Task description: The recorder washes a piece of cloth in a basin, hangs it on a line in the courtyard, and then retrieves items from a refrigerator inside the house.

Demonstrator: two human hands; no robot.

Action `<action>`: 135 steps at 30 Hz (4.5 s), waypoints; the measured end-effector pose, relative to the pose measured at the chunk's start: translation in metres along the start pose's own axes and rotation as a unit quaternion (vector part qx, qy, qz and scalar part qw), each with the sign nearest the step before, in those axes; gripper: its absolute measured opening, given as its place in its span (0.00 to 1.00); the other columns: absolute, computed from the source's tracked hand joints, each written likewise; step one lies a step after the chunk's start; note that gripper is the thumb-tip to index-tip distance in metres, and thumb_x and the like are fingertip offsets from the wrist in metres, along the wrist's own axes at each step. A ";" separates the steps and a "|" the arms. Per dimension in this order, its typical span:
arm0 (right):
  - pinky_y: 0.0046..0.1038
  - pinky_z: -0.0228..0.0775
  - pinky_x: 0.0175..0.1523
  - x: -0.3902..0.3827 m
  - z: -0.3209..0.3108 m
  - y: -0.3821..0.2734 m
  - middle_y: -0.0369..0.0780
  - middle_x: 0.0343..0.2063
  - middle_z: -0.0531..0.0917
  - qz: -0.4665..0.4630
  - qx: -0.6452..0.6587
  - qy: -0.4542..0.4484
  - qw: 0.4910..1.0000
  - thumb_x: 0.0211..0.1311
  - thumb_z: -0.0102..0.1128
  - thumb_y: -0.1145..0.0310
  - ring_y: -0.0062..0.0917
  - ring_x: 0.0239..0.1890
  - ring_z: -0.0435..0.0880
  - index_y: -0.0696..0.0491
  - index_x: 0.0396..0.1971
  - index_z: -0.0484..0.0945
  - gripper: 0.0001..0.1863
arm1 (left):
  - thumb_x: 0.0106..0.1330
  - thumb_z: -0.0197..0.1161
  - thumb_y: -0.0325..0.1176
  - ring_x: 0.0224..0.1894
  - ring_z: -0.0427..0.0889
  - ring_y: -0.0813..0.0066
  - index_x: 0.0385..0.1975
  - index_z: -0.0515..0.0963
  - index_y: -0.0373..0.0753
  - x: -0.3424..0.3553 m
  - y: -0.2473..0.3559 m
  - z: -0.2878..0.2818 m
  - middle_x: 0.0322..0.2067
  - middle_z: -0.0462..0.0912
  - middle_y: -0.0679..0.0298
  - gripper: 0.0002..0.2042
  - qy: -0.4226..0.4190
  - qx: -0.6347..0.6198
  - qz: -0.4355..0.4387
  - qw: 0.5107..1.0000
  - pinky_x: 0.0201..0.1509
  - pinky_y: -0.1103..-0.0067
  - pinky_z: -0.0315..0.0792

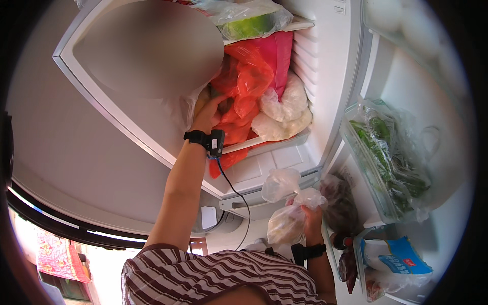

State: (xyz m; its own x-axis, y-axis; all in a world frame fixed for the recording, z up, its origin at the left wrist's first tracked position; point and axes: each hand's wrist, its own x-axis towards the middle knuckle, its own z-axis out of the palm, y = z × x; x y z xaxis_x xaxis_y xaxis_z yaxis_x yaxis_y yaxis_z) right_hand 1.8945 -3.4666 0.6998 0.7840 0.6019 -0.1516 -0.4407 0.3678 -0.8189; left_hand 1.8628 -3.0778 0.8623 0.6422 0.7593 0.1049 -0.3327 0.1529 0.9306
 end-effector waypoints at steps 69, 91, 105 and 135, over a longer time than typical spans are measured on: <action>0.25 0.66 0.45 -0.111 0.027 -0.050 0.38 0.36 0.78 -0.115 -0.271 -0.190 0.937 0.50 0.54 0.73 0.22 0.38 0.76 0.59 0.38 0.73 0.14 | 0.40 0.56 0.24 0.55 0.63 0.60 0.58 0.54 0.38 -0.368 0.036 -0.126 0.52 0.64 0.56 0.37 0.003 -0.031 -0.163 0.986 0.57 0.69 0.60; 0.26 0.72 0.36 -0.286 -0.302 -0.186 0.39 0.30 0.79 -0.128 -0.377 0.114 0.910 0.43 0.48 0.67 0.26 0.30 0.78 0.60 0.39 0.72 0.21 | 0.52 0.48 0.26 0.32 0.79 0.61 0.52 0.61 0.41 -0.519 -0.048 -0.065 0.39 0.73 0.55 0.23 0.084 -0.061 -0.220 0.970 0.16 0.74 0.77; 0.21 0.66 0.31 -0.238 -0.325 -0.194 0.35 0.20 0.76 -0.053 -0.351 0.058 0.933 0.36 0.48 0.75 0.19 0.24 0.74 0.61 0.27 0.75 0.13 | 0.49 0.50 0.31 0.30 0.80 0.61 0.48 0.65 0.41 -0.625 -0.080 -0.059 0.36 0.75 0.56 0.22 0.225 -0.088 -0.158 0.957 0.13 0.74 0.75; 0.17 0.65 0.36 -0.118 -0.116 -0.091 0.35 0.32 0.74 0.021 -0.287 -0.523 0.802 0.43 0.49 0.79 0.17 0.29 0.71 0.59 0.53 0.62 0.30 | 0.50 0.52 0.32 0.32 0.78 0.64 0.49 0.63 0.42 -0.943 -0.223 0.174 0.37 0.74 0.58 0.22 0.619 -0.193 0.059 0.759 0.16 0.75 0.73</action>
State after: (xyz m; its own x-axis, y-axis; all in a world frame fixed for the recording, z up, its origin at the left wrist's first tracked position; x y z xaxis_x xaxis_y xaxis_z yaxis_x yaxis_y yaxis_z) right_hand 1.8929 -3.6536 0.7282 -0.1536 0.9814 0.1148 0.0523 0.1241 -0.9909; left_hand 1.4513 -3.9379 0.6172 -0.4678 0.7586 -0.4535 -0.6691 0.0312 0.7425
